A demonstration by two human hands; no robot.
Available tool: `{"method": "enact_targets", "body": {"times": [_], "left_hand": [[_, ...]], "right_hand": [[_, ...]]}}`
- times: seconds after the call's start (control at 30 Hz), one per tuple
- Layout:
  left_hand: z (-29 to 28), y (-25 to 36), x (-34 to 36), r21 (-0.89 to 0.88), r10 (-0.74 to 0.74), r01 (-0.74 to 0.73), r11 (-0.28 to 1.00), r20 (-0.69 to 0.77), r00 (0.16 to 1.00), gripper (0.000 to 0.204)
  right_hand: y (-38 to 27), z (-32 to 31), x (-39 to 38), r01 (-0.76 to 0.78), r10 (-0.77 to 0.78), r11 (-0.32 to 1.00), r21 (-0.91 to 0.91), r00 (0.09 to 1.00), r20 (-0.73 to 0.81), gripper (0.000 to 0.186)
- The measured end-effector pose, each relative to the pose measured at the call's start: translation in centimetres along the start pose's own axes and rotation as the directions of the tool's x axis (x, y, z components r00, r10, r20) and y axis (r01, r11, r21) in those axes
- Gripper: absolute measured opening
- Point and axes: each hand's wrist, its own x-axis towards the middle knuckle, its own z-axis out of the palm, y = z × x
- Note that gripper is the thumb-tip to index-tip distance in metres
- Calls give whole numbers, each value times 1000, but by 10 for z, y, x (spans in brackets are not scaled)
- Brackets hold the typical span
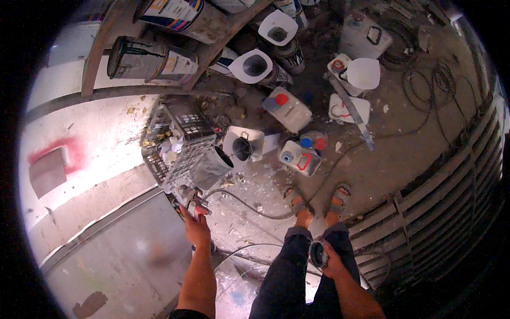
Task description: The person uses a spray gun to apply paint to the side of a car in a workshop. They then walk to a shelf, retrieve a container, pour liquid into the spray gun cup, and test spray the gun onto the floor.
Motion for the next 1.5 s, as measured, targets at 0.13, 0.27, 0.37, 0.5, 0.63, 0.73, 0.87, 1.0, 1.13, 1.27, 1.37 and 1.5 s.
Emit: {"method": "enact_targets", "body": {"times": [0.13,0.27,0.37,0.5,0.63,0.73,0.87,1.0,1.13,1.27,1.37,1.5], "left_hand": [[-2,0,0,-2,-37,38,999,48,998,80],[-4,2,1,-24,-43,44,999,61,997,78],[-10,9,-2,-94,-34,43,995,94,995,78],[3,-8,-3,-203,9,7,979,79,997,75],[17,-23,-9,-384,-9,73,920,167,986,67],[19,-13,-13,-465,-30,172,868,296,955,61],[28,-35,-24,-523,94,156,838,420,902,59],[34,-45,-43,-644,31,418,641,565,824,48],[37,-51,-75,-730,114,578,364,651,751,28],[6,-31,-86,-619,224,751,229,784,578,13],[-10,-17,-94,-495,139,798,345,867,478,11],[-13,-12,-94,-487,167,835,255,873,458,16]], "right_hand": [[-26,20,-7,-240,237,895,376,970,54,43],[-29,22,-5,-272,282,898,346,959,22,44],[-29,24,-5,-230,231,920,316,972,33,42],[-29,28,-4,-237,238,922,305,971,34,40],[-31,34,-1,-261,254,914,310,965,63,39],[-31,28,-1,-265,262,935,237,964,46,40],[-44,51,-5,-268,270,940,211,963,19,39],[-61,81,2,-274,259,947,168,960,107,41],[-75,127,24,-272,257,953,136,960,114,47],[-72,152,56,-372,339,916,152,919,203,50],[-81,208,73,-422,335,889,174,862,381,53],[-59,225,97,-481,436,865,142,861,260,51]]}}
